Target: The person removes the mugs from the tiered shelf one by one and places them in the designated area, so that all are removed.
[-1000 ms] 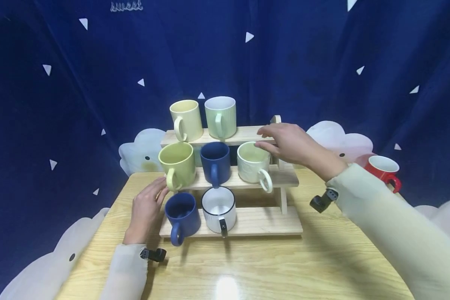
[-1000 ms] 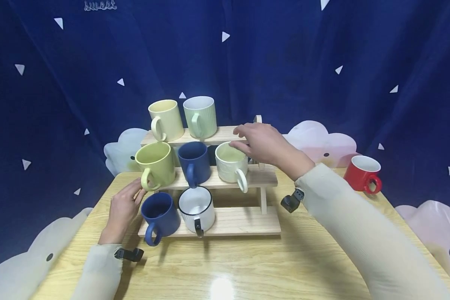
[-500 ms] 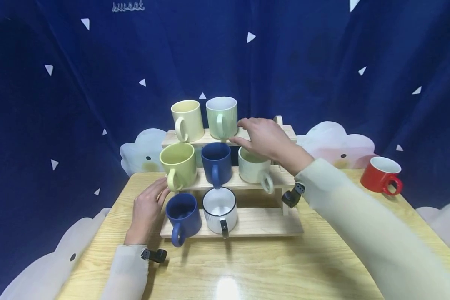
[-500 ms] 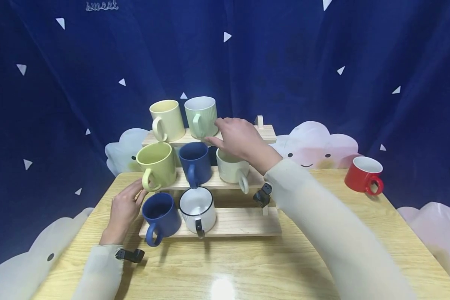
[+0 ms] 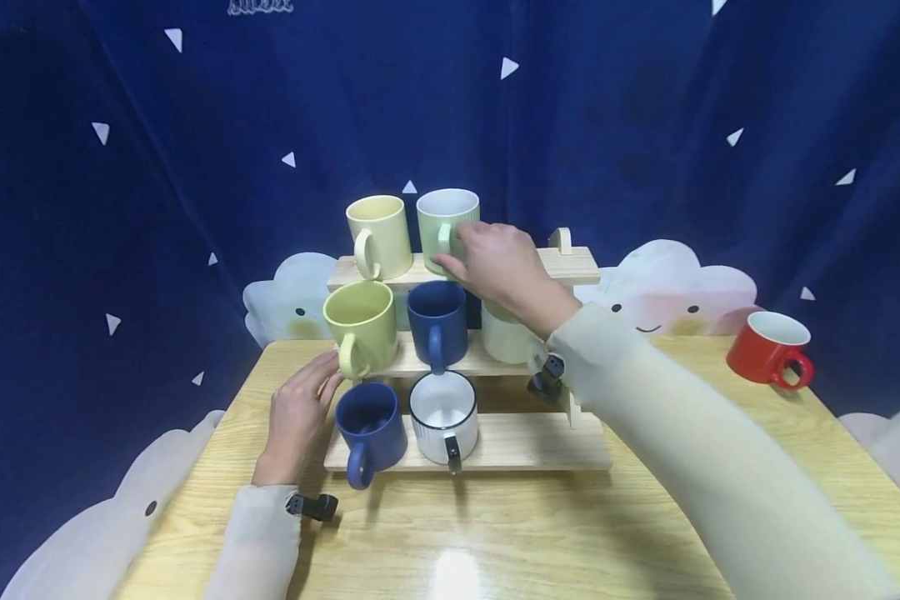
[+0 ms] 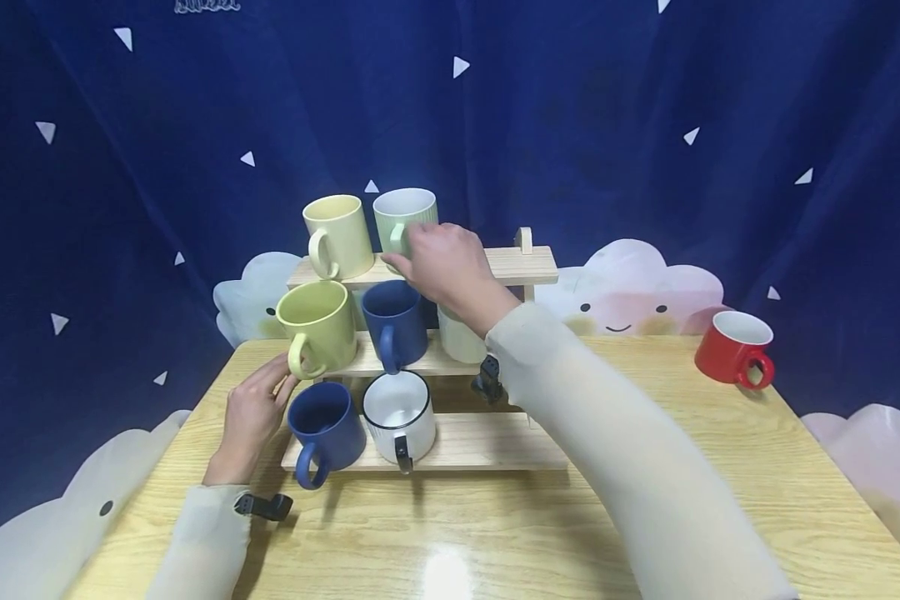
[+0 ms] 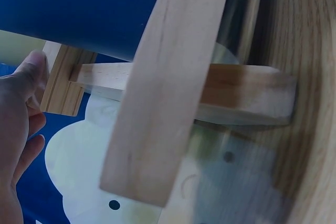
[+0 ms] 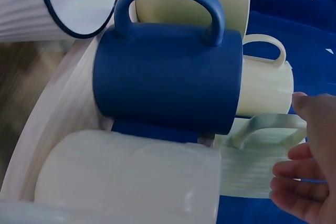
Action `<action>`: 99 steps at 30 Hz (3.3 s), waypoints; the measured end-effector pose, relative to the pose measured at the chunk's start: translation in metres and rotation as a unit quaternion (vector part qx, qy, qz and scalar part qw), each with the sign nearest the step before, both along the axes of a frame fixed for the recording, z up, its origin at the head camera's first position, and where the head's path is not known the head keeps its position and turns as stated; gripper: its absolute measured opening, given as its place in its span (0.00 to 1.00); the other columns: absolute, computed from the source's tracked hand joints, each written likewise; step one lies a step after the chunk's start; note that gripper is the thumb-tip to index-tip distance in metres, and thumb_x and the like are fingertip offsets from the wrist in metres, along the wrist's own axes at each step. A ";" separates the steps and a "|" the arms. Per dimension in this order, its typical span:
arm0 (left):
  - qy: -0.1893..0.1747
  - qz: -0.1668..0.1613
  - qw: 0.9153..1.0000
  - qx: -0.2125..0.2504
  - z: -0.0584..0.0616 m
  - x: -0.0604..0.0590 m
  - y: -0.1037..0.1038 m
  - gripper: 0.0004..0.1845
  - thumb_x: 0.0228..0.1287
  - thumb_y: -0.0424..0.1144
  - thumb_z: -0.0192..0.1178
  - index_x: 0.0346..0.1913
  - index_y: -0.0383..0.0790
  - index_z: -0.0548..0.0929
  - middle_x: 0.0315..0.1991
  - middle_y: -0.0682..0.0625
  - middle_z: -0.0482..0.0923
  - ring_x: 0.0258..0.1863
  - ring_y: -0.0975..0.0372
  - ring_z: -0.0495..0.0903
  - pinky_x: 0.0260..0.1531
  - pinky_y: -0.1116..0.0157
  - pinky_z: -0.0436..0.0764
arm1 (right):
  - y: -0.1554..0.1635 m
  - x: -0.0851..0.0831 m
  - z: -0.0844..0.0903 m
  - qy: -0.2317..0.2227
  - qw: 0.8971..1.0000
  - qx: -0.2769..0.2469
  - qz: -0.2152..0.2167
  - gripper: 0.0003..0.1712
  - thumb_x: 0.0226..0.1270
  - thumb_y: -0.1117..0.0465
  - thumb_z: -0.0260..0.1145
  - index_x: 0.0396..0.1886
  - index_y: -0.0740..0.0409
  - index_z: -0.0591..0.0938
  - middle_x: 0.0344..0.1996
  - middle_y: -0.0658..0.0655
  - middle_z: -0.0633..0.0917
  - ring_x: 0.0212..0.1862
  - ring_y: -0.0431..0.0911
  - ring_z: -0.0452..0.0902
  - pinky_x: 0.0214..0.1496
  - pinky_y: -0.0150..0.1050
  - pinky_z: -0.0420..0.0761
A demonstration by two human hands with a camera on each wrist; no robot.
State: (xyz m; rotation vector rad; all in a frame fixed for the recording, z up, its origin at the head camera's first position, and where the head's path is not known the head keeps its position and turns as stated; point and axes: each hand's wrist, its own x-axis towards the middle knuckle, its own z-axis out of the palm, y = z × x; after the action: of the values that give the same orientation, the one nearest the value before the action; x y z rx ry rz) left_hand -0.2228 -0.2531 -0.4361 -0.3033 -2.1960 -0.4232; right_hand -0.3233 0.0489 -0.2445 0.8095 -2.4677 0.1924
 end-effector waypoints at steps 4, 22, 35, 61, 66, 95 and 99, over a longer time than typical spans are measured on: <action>0.006 0.001 1.000 -0.003 0.000 0.000 0.001 0.17 0.58 0.34 0.70 0.51 0.39 0.86 0.52 0.45 0.83 0.49 0.50 0.83 0.46 0.46 0.82 | -0.006 -0.001 0.000 0.008 1.000 -0.007 -0.009 0.30 0.69 0.32 0.54 0.35 0.56 0.76 0.23 0.56 0.78 0.28 0.56 0.79 0.26 0.52 0.81; 0.004 0.004 1.000 0.003 0.001 0.000 0.002 0.16 0.60 0.37 0.69 0.52 0.40 0.86 0.53 0.46 0.83 0.50 0.50 0.83 0.47 0.47 0.82 | -0.013 0.001 0.000 0.011 0.998 -0.003 -0.058 0.23 0.73 0.44 0.53 0.38 0.61 0.78 0.27 0.59 0.82 0.29 0.60 0.80 0.26 0.53 0.82; 0.004 0.002 1.000 0.000 0.001 0.000 0.002 0.16 0.61 0.37 0.68 0.52 0.39 0.85 0.53 0.46 0.83 0.51 0.50 0.82 0.48 0.47 0.82 | 0.012 -0.009 -0.001 -0.002 0.998 -0.014 -0.056 0.18 0.71 0.49 0.52 0.39 0.59 0.76 0.27 0.58 0.80 0.28 0.60 0.79 0.24 0.55 0.81; 0.007 0.006 1.000 -0.001 0.000 0.000 0.002 0.16 0.60 0.36 0.69 0.51 0.39 0.86 0.53 0.45 0.83 0.50 0.50 0.83 0.47 0.47 0.82 | 0.051 -0.033 0.013 -0.186 0.972 -0.145 -0.015 0.22 0.79 0.49 0.48 0.51 0.60 0.80 0.39 0.58 0.85 0.44 0.56 0.78 0.50 0.54 0.76; 0.006 0.004 1.000 -0.001 -0.002 0.000 0.002 0.16 0.60 0.36 0.69 0.51 0.39 0.85 0.53 0.45 0.83 0.50 0.50 0.83 0.46 0.46 0.83 | 0.050 -0.036 0.014 -0.237 0.955 -0.179 -0.012 0.22 0.79 0.50 0.49 0.48 0.63 0.80 0.42 0.60 0.86 0.41 0.53 0.76 0.46 0.47 0.75; 0.006 0.007 1.000 0.005 0.000 0.001 0.004 0.15 0.60 0.36 0.69 0.50 0.38 0.86 0.53 0.45 0.83 0.51 0.50 0.82 0.48 0.47 0.82 | 0.063 -0.023 0.012 -0.243 0.939 -0.241 -0.035 0.17 0.77 0.53 0.54 0.45 0.62 0.82 0.36 0.61 0.85 0.34 0.50 0.78 0.37 0.42 0.74; 0.006 0.007 1.000 0.005 -0.001 0.001 0.004 0.15 0.60 0.37 0.69 0.50 0.38 0.86 0.53 0.45 0.83 0.51 0.50 0.82 0.48 0.47 0.82 | 0.069 -0.022 0.011 -0.233 0.937 -0.259 -0.033 0.14 0.76 0.55 0.56 0.44 0.60 0.82 0.36 0.61 0.85 0.33 0.49 0.80 0.36 0.41 0.75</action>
State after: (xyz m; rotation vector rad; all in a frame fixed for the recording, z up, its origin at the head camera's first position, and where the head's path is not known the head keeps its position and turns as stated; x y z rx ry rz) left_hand -0.2218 -0.2493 -0.4366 -0.2835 -2.1826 -0.4239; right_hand -0.3448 0.1174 -0.2335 0.4844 -2.6631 1.0660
